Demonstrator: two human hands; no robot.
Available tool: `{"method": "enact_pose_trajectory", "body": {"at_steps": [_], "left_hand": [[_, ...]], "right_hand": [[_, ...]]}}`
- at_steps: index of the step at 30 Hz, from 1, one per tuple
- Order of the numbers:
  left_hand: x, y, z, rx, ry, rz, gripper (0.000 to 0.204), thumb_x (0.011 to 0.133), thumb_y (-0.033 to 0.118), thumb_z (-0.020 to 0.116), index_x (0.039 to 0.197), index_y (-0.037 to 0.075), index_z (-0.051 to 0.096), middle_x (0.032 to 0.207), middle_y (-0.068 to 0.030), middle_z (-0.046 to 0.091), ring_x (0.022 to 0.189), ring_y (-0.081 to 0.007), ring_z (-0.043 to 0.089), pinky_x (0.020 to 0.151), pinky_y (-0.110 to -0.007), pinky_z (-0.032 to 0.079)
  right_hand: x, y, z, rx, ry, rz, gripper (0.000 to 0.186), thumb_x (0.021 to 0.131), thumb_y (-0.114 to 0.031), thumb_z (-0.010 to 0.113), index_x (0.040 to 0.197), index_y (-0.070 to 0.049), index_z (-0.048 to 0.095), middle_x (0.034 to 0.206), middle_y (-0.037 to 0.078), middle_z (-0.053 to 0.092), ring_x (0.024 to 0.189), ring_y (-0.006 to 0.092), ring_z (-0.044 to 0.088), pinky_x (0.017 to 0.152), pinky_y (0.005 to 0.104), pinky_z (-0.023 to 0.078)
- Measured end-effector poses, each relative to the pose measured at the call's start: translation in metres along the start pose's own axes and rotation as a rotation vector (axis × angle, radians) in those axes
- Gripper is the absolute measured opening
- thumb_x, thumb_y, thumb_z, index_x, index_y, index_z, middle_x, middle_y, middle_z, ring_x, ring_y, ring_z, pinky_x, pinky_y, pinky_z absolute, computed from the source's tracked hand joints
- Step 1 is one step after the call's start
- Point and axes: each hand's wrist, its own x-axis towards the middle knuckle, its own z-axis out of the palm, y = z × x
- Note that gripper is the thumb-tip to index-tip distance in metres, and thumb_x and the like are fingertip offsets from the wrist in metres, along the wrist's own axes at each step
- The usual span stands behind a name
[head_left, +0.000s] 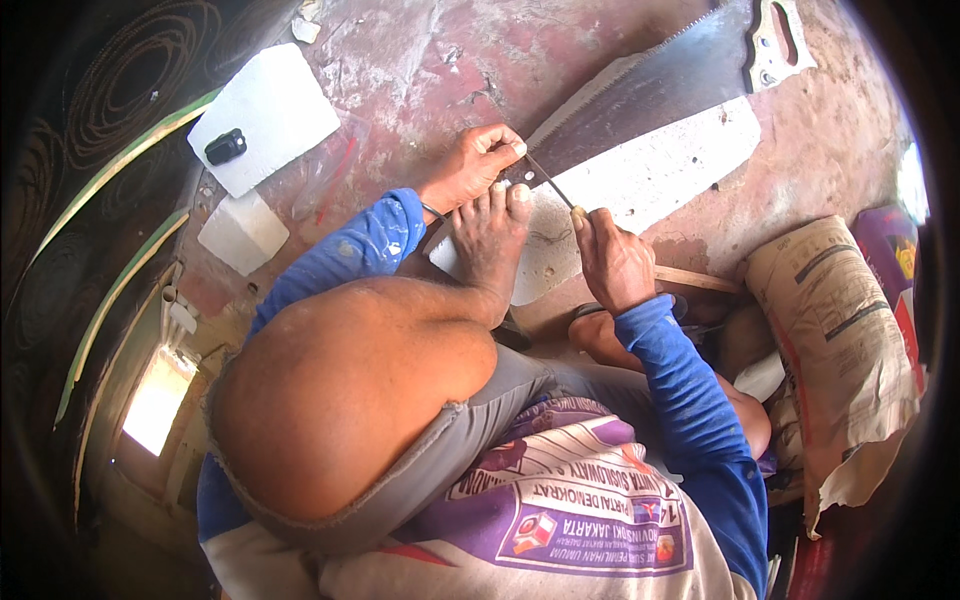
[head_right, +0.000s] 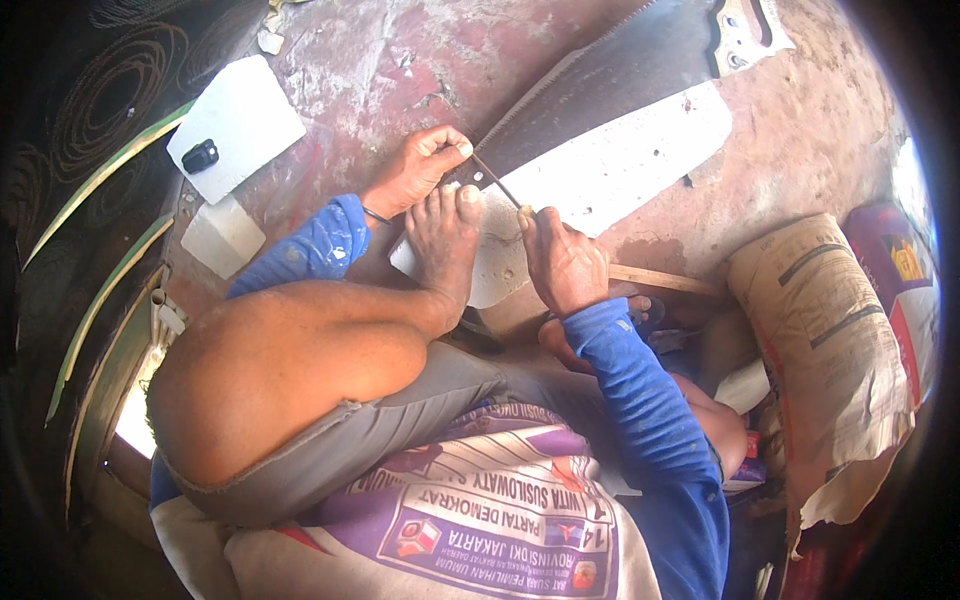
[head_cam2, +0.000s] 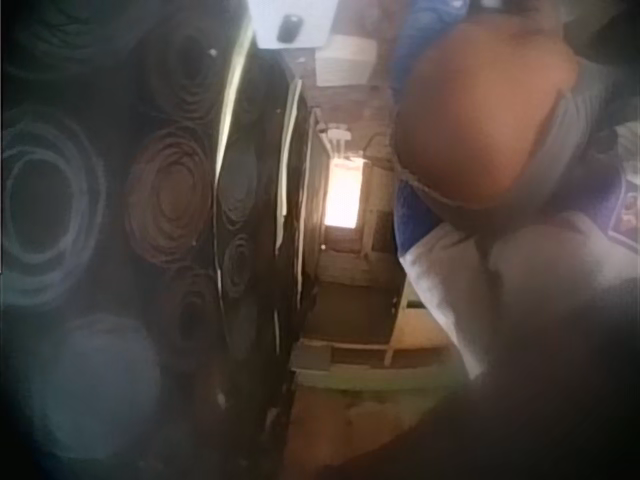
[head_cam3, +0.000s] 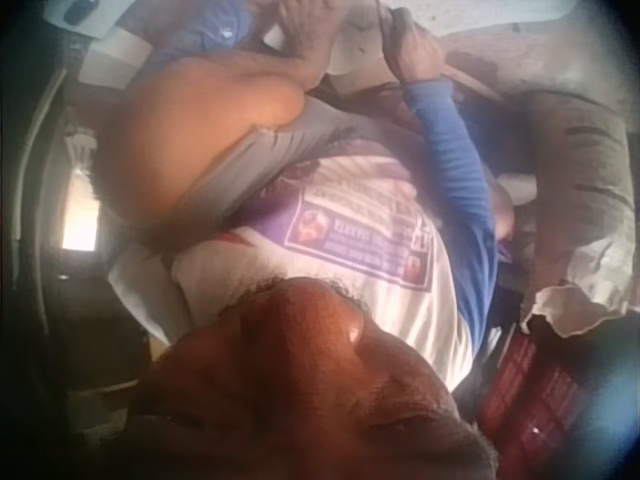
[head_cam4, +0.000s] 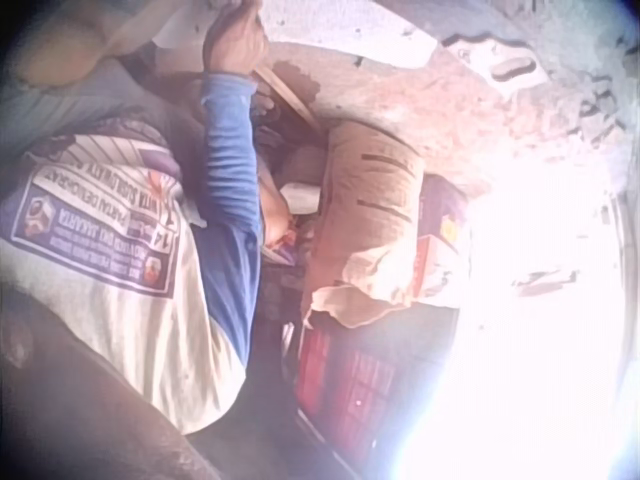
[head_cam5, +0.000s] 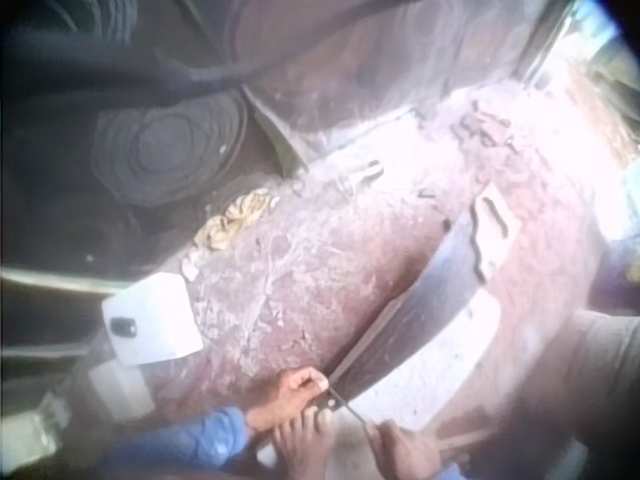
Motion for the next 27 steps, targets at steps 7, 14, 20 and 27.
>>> {"method": "enact_pose_trajectory", "body": {"at_steps": [7,14,20,27], "left_hand": [[0.018,-0.024,-0.026,-0.14,0.104,-0.042,0.013,0.098,0.021,0.066,0.101,0.009,0.069,0.094,0.0031,0.065,0.088,-0.005,0.06,0.076,-0.025,0.05],[0.014,-0.014,-0.034,-0.076,0.089,-0.024,0.016,0.098,0.023,0.067,0.101,0.007,0.069,0.096,0.0025,0.067,0.09,-0.0072,0.062,0.078,-0.025,0.051],[0.005,-0.009,-0.005,-0.01,0.02,0.024,0.019,0.099,0.021,0.065,0.103,0.003,0.069,0.091,0.0029,0.065,0.087,-0.0048,0.057,0.076,-0.025,0.049],[0.01,-0.015,-0.011,-0.171,0.098,-0.001,0.016,0.099,0.02,0.064,0.102,0.005,0.068,0.088,0.0029,0.064,0.08,-0.0057,0.057,0.072,-0.026,0.049]], "right_hand": [[0.031,-0.019,0.006,-0.063,0.004,-0.071,0.03,0.103,-0.037,0.05,0.101,-0.008,0.055,0.071,0.023,0.069,0.069,0.0427,0.07,0.065,0.0528,0.055],[0.029,-0.02,0.016,-0.008,0.068,-0.076,0.028,0.103,-0.036,0.052,0.1,-0.008,0.055,0.069,0.021,0.069,0.066,0.0409,0.07,0.064,0.0514,0.055],[0.003,-0.002,0.006,-0.017,0.028,-0.006,0.028,0.102,-0.036,0.053,0.1,-0.007,0.055,0.07,0.022,0.069,0.065,0.0423,0.069,0.064,0.0533,0.054],[0.022,-0.013,0.011,0.001,0.059,-0.074,0.029,0.103,-0.036,0.052,0.099,-0.008,0.056,0.067,0.022,0.068,0.066,0.0439,0.068,0.065,0.0538,0.054]]}}
